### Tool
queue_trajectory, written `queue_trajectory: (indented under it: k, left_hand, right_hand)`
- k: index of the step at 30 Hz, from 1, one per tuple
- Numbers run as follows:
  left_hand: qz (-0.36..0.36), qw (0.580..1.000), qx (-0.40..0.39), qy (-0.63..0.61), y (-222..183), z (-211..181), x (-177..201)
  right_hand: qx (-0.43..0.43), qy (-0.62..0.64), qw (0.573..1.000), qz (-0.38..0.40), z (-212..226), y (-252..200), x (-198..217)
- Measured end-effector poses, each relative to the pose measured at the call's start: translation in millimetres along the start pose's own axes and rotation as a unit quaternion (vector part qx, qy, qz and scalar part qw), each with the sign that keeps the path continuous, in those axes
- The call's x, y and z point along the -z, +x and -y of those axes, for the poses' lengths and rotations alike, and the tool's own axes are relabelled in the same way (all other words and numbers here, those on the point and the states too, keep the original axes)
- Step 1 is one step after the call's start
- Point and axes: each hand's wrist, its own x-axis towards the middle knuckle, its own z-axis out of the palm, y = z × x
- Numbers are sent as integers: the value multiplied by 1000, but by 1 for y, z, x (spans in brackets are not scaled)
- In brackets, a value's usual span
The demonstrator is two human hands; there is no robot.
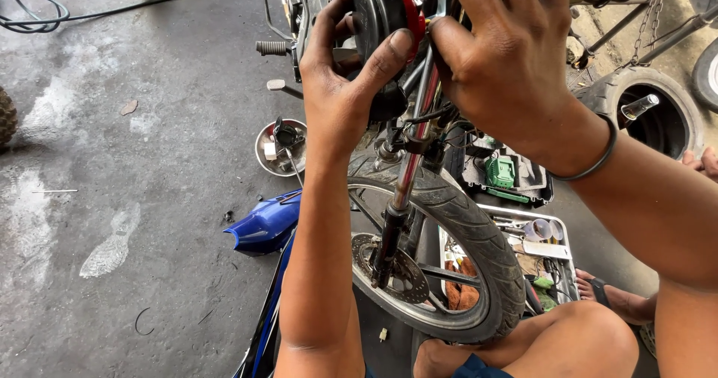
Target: Installing a new horn on a motorcycle, including mounting the bracket and connecting electrical wires.
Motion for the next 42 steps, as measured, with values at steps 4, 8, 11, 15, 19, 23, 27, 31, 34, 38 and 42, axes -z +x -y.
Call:
queue_trajectory:
  k: [4, 8, 11, 15, 19, 23, 27, 31, 34, 38, 42]
  left_hand:
    - [-3, 1000, 5, 13, 0, 1, 2]
    - [4, 1000, 4, 16, -1, -3, 3]
    - [0, 1000, 3, 31, -1, -4, 3]
    - [-1, 999, 9, 32, 0, -3, 3]
    - [3, 1000, 1, 31, -1, 0, 4]
    - [7, 999, -5, 30, -1, 1, 6]
    - [13, 999, -14, 38, -1, 1, 7]
    - [9, 999, -19, 40, -1, 3, 6]
    - [9, 999, -23, 47, -1, 3, 7]
    - [10, 999, -23, 48, -1, 3, 6]
    - [8, 999, -23, 46, -2, 3, 6]
  right_hand:
    - [5, -12, 1000, 1, -1, 0, 1]
    - [3, -8, 1000, 2, 0, 0, 2]
    - [2, -4, 1000, 3, 0, 1, 3]
    - [6, 19, 1000, 5, 0, 0, 4]
    - [5, 0, 1000, 10, -1, -2, 2]
    - [8, 1, 1000, 4, -1, 0, 3]
    - [11, 0, 1000, 4, 0, 0, 4]
    - [8, -1, 1000, 11, -1, -2, 3]
    - [8, -6, 1000, 8, -1, -2, 2]
    - [8, -4, 1000, 9, -1, -1, 2]
    - [7, -1, 1000, 7, -1, -1, 3]
